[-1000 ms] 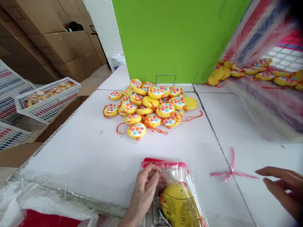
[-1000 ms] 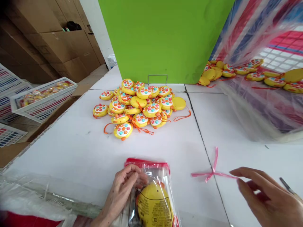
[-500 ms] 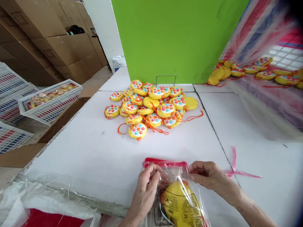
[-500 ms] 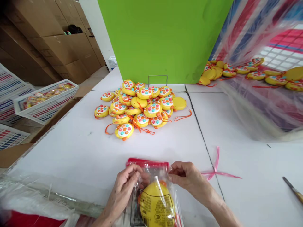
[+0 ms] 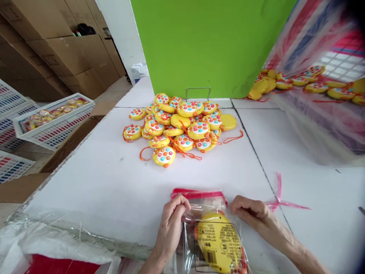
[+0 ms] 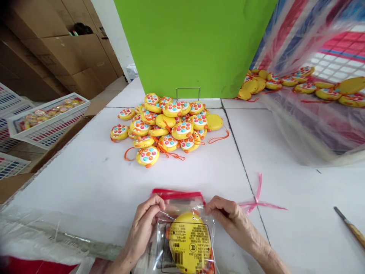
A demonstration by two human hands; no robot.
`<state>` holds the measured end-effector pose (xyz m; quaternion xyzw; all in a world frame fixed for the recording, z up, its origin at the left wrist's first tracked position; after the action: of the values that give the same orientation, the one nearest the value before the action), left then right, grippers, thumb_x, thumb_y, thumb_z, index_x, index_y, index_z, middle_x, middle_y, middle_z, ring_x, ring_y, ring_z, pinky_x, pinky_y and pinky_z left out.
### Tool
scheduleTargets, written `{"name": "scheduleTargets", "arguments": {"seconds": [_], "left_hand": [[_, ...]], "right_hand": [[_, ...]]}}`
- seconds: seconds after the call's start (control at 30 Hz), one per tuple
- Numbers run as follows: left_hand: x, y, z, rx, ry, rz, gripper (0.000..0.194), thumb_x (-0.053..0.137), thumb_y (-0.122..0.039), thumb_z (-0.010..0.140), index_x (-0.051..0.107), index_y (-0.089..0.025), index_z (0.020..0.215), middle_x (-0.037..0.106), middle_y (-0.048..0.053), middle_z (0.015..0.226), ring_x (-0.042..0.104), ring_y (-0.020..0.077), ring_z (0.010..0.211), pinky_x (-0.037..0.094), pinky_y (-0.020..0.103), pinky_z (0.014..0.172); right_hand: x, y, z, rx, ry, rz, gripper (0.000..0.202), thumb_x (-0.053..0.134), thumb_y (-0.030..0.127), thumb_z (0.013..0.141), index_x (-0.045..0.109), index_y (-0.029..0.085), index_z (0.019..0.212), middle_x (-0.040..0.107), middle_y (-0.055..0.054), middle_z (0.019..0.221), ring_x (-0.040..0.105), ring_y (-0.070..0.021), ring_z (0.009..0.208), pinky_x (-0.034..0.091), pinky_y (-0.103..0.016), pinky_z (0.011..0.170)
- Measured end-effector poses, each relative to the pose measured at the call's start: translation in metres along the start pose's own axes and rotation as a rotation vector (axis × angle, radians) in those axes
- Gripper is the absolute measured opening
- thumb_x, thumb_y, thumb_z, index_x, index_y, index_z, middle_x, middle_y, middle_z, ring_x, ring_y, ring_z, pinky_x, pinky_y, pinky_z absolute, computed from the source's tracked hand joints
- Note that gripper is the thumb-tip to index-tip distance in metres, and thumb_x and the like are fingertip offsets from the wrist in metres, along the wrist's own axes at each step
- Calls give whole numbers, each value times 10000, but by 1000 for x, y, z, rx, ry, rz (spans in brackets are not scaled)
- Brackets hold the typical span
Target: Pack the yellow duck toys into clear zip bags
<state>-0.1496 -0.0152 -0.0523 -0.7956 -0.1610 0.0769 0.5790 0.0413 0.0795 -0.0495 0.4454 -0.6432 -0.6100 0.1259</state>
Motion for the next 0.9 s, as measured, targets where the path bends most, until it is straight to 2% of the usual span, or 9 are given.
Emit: {"name": "scheduleTargets", "arguments": {"seconds": [0.23, 0.37, 0.43, 0.57, 0.67, 0.73, 0.77, 0.83, 0.9], "left_hand": [[3, -1, 3, 39, -33, 111, 214, 486, -156, 735, 307, -216, 634, 315, -65, 605, 294, 106, 574, 269, 223, 535], [2, 0, -2, 21, -14, 65, 120, 428, -124, 717, 356, -210, 674, 334, -70, 602, 315, 97, 563, 283, 209, 526], [-10, -10, -6, 29, -54, 60, 105, 447, -137, 734, 389, -201, 674, 349, -73, 585, 342, 91, 550, 301, 199, 521], [-76, -72, -3, 158, -266, -97, 92, 547, -205, 756, 463, -184, 722, 544, -39, 654, 552, 122, 642, 474, 259, 666], [-162, -153, -16, 529, -724, -140, 114, 588, -160, 706, 505, -180, 781, 651, -17, 758, 652, 185, 811, 498, 365, 841], [-192, -198, -43, 786, -1035, 46, 197, 601, -148, 729, 555, -177, 919, 667, -5, 1004, 617, 211, 1025, 440, 381, 967], [-192, -210, -52, 855, -1111, 157, 267, 597, -176, 770, 556, -183, 1034, 636, 1, 1141, 563, 217, 1134, 393, 378, 1026], [-169, -210, -61, 902, -1104, 387, 384, 589, -222, 821, 512, -194, 1196, 558, 31, 1304, 476, 226, 1252, 363, 371, 1067], [-115, -176, -46, 792, -799, 624, 302, 539, -245, 863, 551, -203, 1162, 576, 70, 1296, 523, 229, 1216, 449, 349, 1003]], "right_hand": [[6, 10, -1, -11, -2, -113, 220, 388, 216, 884, 563, 208, 752, 570, -3, 769, 535, -153, 709, 398, -269, 655], [2, 12, -1, -52, -66, -168, 194, 388, 146, 804, 517, 206, 673, 563, -4, 758, 529, -139, 661, 417, -246, 613], [-10, 10, 0, -71, -157, -230, 166, 407, 164, 787, 515, 211, 671, 584, -9, 766, 531, -135, 631, 419, -233, 562], [-46, 9, 14, -14, -373, -384, 182, 437, 339, 879, 583, 230, 875, 631, 5, 736, 534, -115, 515, 456, -222, 506], [-64, 39, 41, -100, -471, -525, 218, 421, 364, 903, 575, 235, 988, 662, 0, 801, 531, -102, 456, 492, -231, 502], [-70, 66, 65, -208, -510, -602, 255, 424, 351, 894, 560, 223, 1068, 675, -44, 941, 632, -150, 630, 537, -269, 605], [-72, 77, 78, -249, -525, -627, 299, 433, 346, 883, 542, 209, 1125, 660, -75, 1042, 656, -191, 793, 547, -305, 698], [-73, 93, 108, -300, -530, -655, 430, 474, 335, 848, 483, 170, 1245, 572, -130, 1242, 557, -267, 1121, 495, -391, 896], [-71, 104, 137, -327, -517, -687, 565, 539, 302, 793, 429, 142, 1324, 449, -164, 1384, 393, -321, 1289, 394, -477, 1012]]}}
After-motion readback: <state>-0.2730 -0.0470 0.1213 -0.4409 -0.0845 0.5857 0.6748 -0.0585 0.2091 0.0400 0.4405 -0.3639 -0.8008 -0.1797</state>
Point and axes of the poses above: each hand's wrist, its own z-axis towards the middle knuckle, its own x-axis out of the palm, y = z × x, the point moved 9 cm from there along z, towards the middle knuckle
